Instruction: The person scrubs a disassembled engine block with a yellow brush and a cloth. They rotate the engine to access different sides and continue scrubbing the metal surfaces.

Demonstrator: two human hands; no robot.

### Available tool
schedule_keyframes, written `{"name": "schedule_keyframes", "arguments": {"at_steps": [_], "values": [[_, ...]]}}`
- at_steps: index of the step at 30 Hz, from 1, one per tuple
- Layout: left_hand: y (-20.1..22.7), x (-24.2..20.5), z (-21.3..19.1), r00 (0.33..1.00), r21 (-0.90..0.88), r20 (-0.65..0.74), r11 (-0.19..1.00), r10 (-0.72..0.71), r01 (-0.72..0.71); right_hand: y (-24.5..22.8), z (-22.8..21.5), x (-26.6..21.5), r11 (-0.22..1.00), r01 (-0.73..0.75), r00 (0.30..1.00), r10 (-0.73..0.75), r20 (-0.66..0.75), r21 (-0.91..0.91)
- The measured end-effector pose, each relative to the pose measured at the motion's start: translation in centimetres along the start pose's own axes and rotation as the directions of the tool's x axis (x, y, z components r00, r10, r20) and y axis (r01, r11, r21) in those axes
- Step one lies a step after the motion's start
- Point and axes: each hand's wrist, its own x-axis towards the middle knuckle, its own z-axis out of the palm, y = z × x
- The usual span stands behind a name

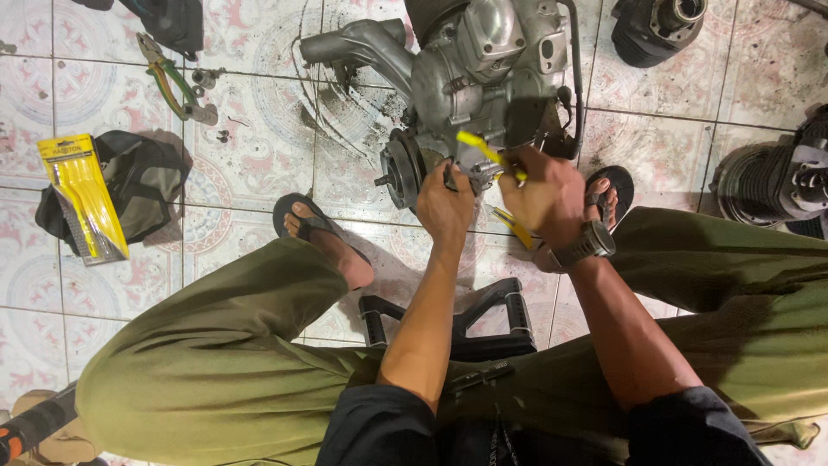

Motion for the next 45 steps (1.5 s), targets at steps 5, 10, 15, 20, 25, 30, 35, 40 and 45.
{"name": "schedule_keyframes", "arguments": {"at_steps": [5, 10, 15, 20, 25, 30, 35, 40, 45], "values": [[-0.1, -0.1, -0.6, 0.988, 0.008, -0.146, 0.999, -0.051, 0.053, 1.8, 4.7, 0.4, 0.981, 0.175, 0.983, -0.170, 0.068, -0.085], [-3.0, 1.4, -0.9, 0.964, -0.037, -0.258, 0.998, -0.060, 0.052, 2.2, 6.1, 1.3, 0.943, 0.330, 0.944, -0.330, 0.024, -0.028], [-1.4, 5.8, -5.5, 0.828, -0.396, -0.368, 0.877, -0.424, 0.273, 3.3, 3.8, 0.0, 0.994, 0.097, 0.986, -0.103, -0.133, -0.051], [5.8, 10.3, -11.6, 0.651, -0.722, -0.291, 0.608, -0.701, 0.332, 1.7, 2.1, 0.3, 0.994, 0.112, 0.992, -0.111, 0.060, -0.012], [5.2, 13.2, -13.9, 0.570, -0.978, -0.094, 0.182, -0.816, 0.100, 2.0, 5.1, 0.5, 0.980, 0.136, 0.991, -0.134, 0.022, -0.144], [8.7, 15.6, -17.9, 0.735, -0.950, 0.045, 0.199, -0.677, 0.242, 2.1, 4.2, 0.1, 0.985, 0.110, 0.961, -0.072, 0.268, -0.131], [10.5, 19.0, -19.2, 0.896, -0.807, 0.086, 0.498, -0.436, 0.319, 2.1, 5.5, 0.6, 0.941, 0.243, 0.969, -0.248, 0.008, -0.236], [12.0, 22.0, -20.7, 0.991, -0.295, 0.137, 0.955, -0.002, 0.042, 2.4, 4.8, 0.9, 0.931, 0.347, 0.917, -0.311, 0.250, -0.116], [13.2, 23.1, -22.9, 0.597, 0.153, 0.496, 0.613, 0.630, -0.775, 0.8, 3.5, 1.2, 0.955, 0.295, 0.921, -0.279, 0.271, -0.019]]}}
